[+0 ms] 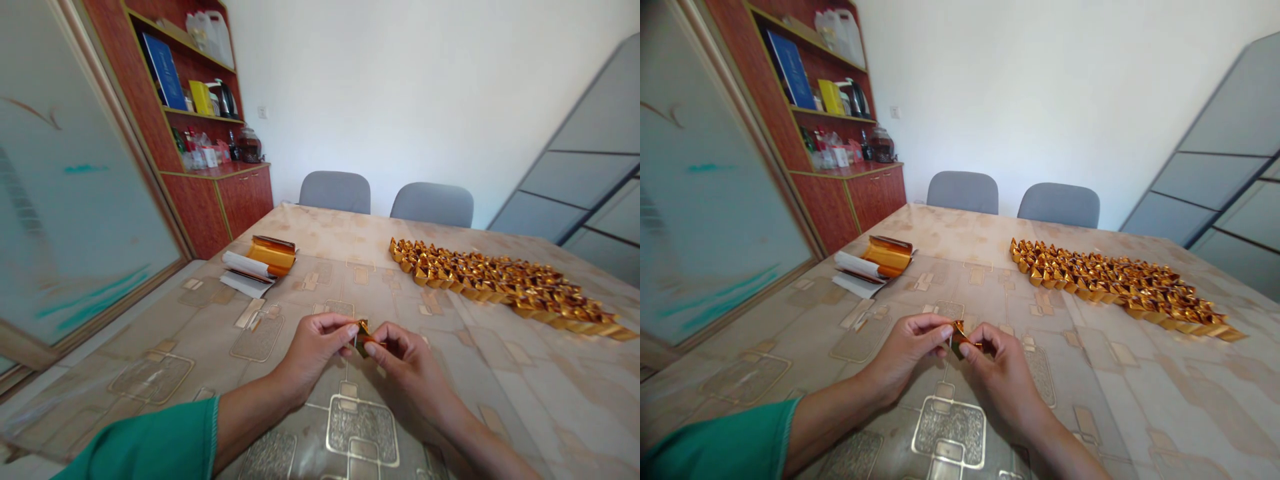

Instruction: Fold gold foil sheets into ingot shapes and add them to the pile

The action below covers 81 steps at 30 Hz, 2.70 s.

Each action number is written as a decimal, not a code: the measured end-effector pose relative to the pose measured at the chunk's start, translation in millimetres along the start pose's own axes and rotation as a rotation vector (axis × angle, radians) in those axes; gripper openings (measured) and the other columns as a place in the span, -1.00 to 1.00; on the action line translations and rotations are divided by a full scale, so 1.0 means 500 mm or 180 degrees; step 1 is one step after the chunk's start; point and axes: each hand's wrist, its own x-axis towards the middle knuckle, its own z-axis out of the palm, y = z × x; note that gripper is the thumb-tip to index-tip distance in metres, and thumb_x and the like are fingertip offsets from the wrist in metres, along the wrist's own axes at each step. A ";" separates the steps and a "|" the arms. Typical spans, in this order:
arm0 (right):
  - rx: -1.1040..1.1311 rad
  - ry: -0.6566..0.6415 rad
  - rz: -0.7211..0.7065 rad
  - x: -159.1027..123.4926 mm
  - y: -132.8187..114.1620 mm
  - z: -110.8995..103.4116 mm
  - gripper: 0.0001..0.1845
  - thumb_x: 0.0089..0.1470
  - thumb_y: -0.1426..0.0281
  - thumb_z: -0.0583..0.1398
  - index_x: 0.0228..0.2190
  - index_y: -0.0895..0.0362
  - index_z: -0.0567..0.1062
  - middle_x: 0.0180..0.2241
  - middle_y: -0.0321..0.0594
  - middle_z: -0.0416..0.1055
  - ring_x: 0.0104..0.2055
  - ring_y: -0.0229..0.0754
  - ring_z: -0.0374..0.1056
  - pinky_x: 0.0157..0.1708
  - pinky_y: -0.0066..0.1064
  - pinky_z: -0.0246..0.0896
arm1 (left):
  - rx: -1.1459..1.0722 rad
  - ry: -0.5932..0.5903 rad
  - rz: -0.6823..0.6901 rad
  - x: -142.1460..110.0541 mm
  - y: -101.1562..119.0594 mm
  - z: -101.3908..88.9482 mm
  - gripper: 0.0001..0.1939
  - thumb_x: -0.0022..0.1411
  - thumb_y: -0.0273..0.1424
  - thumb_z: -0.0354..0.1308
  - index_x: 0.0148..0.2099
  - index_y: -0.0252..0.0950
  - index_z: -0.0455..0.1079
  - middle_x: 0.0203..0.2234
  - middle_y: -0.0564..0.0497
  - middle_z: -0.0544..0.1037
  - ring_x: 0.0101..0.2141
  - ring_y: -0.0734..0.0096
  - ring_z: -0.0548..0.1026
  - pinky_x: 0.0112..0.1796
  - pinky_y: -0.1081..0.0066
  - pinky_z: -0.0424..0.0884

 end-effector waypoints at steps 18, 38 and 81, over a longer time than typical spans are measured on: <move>-0.0053 -0.0127 -0.0018 0.006 0.014 -0.006 -0.66 0.10 0.17 0.32 -0.51 0.13 0.40 -0.56 -0.38 0.23 -0.50 -0.31 0.04 -0.50 -0.44 -0.11 | -0.0141 -0.0133 -0.0250 0.002 0.003 -0.009 -0.69 0.04 -0.16 0.40 -0.34 -0.34 0.59 -0.45 -0.02 0.58 -0.43 0.47 0.47 -0.45 0.54 0.40; 0.0009 -0.0127 0.0092 0.009 -0.019 -0.005 -0.57 0.00 0.06 0.33 -0.55 0.13 0.38 -0.58 -0.36 0.23 -0.51 -0.29 0.05 -0.50 -0.44 -0.07 | -0.0301 -0.0216 -0.0400 -0.001 0.006 -0.010 -0.63 -0.02 -0.25 0.46 -0.17 -0.31 0.60 -0.28 -0.06 0.62 -0.34 0.44 0.51 -0.33 0.47 0.45; 0.0403 -0.0157 -0.0072 -0.003 -0.004 0.011 -0.73 0.13 0.14 0.29 -0.32 0.08 0.46 -0.36 -0.28 0.39 -0.30 -0.18 0.30 -0.27 -0.37 0.21 | 0.0320 -0.0122 -0.0060 -0.010 -0.013 0.013 -0.69 -0.05 -0.23 0.42 -0.48 -0.35 0.43 -0.63 0.09 0.45 -0.55 0.52 0.36 -0.47 0.51 0.24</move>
